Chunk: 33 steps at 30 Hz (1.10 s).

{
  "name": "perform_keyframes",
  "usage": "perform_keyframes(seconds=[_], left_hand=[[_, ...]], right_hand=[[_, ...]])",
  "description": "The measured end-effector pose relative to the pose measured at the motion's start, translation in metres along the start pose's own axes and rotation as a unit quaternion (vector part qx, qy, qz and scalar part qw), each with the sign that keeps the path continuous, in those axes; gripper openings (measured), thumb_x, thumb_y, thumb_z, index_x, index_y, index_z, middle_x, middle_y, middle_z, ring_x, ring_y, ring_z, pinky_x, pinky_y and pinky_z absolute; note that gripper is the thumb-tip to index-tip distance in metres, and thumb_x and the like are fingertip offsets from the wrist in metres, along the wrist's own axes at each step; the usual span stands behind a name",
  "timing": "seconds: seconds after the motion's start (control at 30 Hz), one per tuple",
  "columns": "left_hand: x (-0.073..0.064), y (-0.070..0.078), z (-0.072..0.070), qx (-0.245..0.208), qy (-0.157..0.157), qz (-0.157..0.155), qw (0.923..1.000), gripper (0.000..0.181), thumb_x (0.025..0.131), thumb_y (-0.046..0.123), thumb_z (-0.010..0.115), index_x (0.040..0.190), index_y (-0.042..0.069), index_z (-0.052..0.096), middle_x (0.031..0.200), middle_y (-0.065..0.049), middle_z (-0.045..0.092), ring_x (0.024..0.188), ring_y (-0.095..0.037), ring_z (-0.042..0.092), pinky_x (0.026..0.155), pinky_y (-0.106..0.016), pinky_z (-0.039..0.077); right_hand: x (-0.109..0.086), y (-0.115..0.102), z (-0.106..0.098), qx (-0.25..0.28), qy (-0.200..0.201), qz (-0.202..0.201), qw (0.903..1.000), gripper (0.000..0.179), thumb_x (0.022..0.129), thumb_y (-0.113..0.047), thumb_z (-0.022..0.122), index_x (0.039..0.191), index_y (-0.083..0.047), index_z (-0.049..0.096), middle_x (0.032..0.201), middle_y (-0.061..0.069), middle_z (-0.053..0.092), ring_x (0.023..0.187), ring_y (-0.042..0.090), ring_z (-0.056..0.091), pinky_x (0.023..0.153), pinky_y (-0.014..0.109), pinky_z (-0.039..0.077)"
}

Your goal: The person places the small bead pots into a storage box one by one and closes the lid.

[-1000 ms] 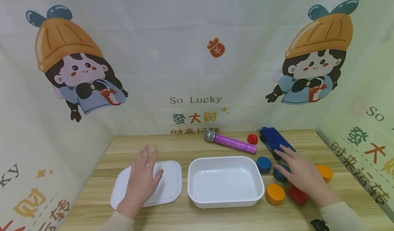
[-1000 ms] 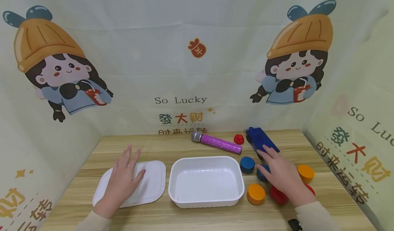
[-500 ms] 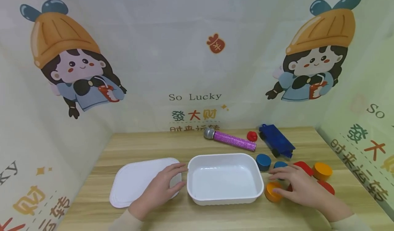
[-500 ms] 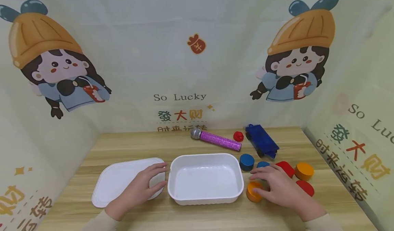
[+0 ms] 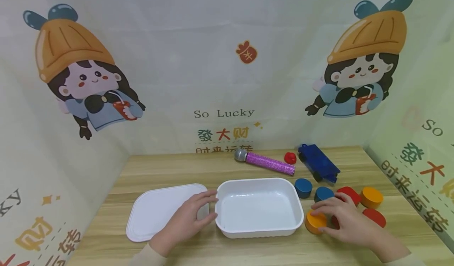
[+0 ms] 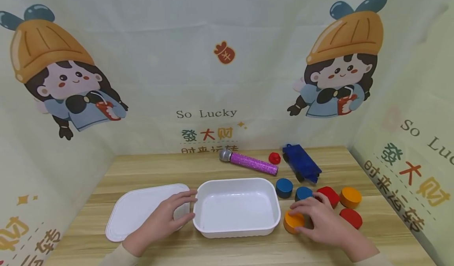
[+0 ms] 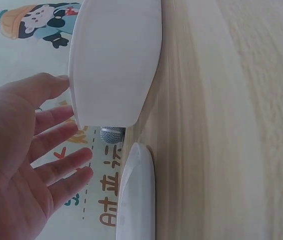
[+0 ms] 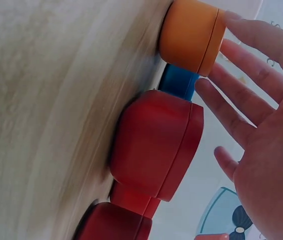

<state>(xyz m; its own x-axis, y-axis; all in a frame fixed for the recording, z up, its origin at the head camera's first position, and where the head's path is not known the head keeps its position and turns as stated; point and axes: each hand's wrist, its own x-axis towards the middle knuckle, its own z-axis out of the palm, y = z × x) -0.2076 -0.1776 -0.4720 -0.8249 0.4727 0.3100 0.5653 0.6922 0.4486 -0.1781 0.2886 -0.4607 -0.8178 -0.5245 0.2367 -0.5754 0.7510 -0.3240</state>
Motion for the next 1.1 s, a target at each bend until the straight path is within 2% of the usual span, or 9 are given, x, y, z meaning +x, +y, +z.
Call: perform_keyframes(seconds=[0.23, 0.4, 0.57, 0.67, 0.8, 0.9, 1.1], left_hand=[[0.0, -0.001, 0.001, 0.006, 0.005, 0.006, 0.9999, 0.038, 0.094, 0.03, 0.075, 0.128, 0.013, 0.07, 0.15, -0.006, 0.059, 0.139, -0.032, 0.054, 0.114, -0.054, 0.046], [0.001, -0.002, 0.0, 0.016, 0.001, 0.005, 0.9999, 0.039, 0.094, 0.032, 0.076, 0.128, 0.014, 0.07, 0.15, -0.003, 0.059, 0.139, -0.031, 0.054, 0.114, -0.053, 0.046], [0.002, -0.002, -0.002, 0.022, -0.007, 0.014, 0.9996, 0.043, 0.092, 0.035, 0.077, 0.129, 0.014, 0.07, 0.15, -0.002, 0.059, 0.139, -0.029, 0.055, 0.114, -0.052, 0.047], [0.003, -0.003, -0.004, 0.024, -0.009, 0.018, 0.9995, 0.046, 0.091, 0.037, 0.078, 0.13, 0.015, 0.069, 0.15, -0.003, 0.059, 0.139, -0.028, 0.054, 0.113, -0.051, 0.047], [0.005, -0.002, -0.005, 0.019, -0.014, 0.018, 0.9996, 0.048, 0.09, 0.038, 0.079, 0.131, 0.014, 0.069, 0.15, -0.005, 0.059, 0.139, -0.029, 0.054, 0.114, -0.052, 0.047], [0.005, -0.001, -0.007, 0.015, -0.013, 0.018, 0.9996, 0.048, 0.09, 0.037, 0.079, 0.131, 0.013, 0.069, 0.15, -0.006, 0.059, 0.139, -0.03, 0.054, 0.114, -0.053, 0.046], [0.001, -0.002, -0.007, 0.03, -0.009, 0.02, 0.9993, 0.048, 0.089, 0.039, 0.08, 0.129, 0.015, 0.07, 0.148, -0.003, 0.061, 0.138, -0.028, 0.054, 0.11, -0.052, 0.05]], right_hand=[[0.0, 0.004, 0.003, 0.006, 0.01, -0.015, 0.9998, 0.032, 0.078, -0.028, 0.09, 0.108, -0.025, 0.079, 0.117, -0.005, 0.075, 0.111, 0.03, 0.067, 0.103, 0.073, 0.026], [0.004, 0.003, 0.0, 0.008, 0.005, -0.001, 1.0, 0.031, 0.078, -0.027, 0.09, 0.106, -0.025, 0.08, 0.115, -0.007, 0.075, 0.11, 0.029, 0.068, 0.105, 0.073, 0.027], [0.011, 0.0, -0.012, -0.009, 0.018, -0.006, 0.9998, 0.03, 0.078, -0.027, 0.09, 0.106, -0.025, 0.08, 0.113, -0.008, 0.075, 0.108, 0.026, 0.068, 0.105, 0.072, 0.034], [0.018, -0.001, -0.023, -0.025, 0.036, -0.023, 0.9988, 0.029, 0.077, -0.025, 0.09, 0.105, -0.023, 0.08, 0.111, -0.007, 0.076, 0.106, 0.027, 0.069, 0.102, 0.073, 0.037], [0.029, -0.006, -0.037, -0.038, 0.054, -0.02, 0.9976, 0.029, 0.078, -0.022, 0.09, 0.105, -0.019, 0.08, 0.11, -0.002, 0.076, 0.105, 0.029, 0.069, 0.103, 0.072, 0.039], [0.038, -0.014, -0.044, -0.039, 0.065, -0.014, 0.997, 0.03, 0.08, -0.025, 0.089, 0.107, -0.017, 0.08, 0.112, 0.0, 0.075, 0.107, 0.029, 0.068, 0.102, 0.067, 0.044], [0.059, -0.035, -0.04, 0.008, 0.03, 0.007, 0.9995, 0.034, 0.086, -0.032, 0.085, 0.116, -0.016, 0.078, 0.121, 0.001, 0.073, 0.113, 0.028, 0.068, 0.093, 0.047, 0.061]])
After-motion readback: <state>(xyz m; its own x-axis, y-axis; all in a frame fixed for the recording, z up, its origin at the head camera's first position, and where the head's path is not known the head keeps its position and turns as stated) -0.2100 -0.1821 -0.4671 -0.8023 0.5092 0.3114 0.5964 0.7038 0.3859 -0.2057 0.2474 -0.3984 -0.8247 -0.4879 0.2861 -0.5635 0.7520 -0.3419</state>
